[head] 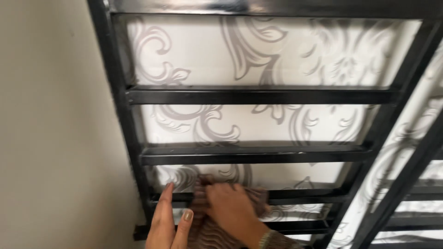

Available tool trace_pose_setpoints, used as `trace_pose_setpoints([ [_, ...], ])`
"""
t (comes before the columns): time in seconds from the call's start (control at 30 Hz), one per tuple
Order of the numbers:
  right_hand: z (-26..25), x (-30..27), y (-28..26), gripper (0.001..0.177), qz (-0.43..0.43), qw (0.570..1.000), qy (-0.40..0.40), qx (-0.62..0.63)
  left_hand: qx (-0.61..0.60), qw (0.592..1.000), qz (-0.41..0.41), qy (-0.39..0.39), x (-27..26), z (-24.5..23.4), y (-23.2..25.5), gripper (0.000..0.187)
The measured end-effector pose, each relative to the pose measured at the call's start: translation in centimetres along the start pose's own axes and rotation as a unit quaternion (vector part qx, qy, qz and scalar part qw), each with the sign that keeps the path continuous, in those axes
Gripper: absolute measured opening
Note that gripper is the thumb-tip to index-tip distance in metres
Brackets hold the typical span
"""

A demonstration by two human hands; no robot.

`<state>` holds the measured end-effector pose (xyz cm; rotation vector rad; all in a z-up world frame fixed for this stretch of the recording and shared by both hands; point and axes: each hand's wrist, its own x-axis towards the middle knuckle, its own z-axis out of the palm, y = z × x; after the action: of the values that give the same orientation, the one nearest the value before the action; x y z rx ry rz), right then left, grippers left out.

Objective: The recorder uses a cloth to wipe down a black metal decorative grate in an entryway.

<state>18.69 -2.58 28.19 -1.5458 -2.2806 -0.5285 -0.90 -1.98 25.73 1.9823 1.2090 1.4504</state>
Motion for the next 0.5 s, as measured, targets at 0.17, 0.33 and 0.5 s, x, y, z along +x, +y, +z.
trace_pose_setpoints([
  [0.17,-2.8,-10.0,12.7,0.053,0.134,0.982,-0.118,-0.061,-0.018,0.997,0.066,-0.039,0.9,4.9,0.9,0.081],
  [0.33,-3.2,-16.9,19.2,0.042,0.039,0.987,0.106,-0.112,-0.015,0.992,0.068,-0.107,1.1,7.6,3.9,0.079],
  [0.5,-1.9,-17.9,19.8,0.035,0.173,0.973,0.152,0.030,0.016,0.983,0.129,-0.126,1.1,6.8,7.1,0.079],
])
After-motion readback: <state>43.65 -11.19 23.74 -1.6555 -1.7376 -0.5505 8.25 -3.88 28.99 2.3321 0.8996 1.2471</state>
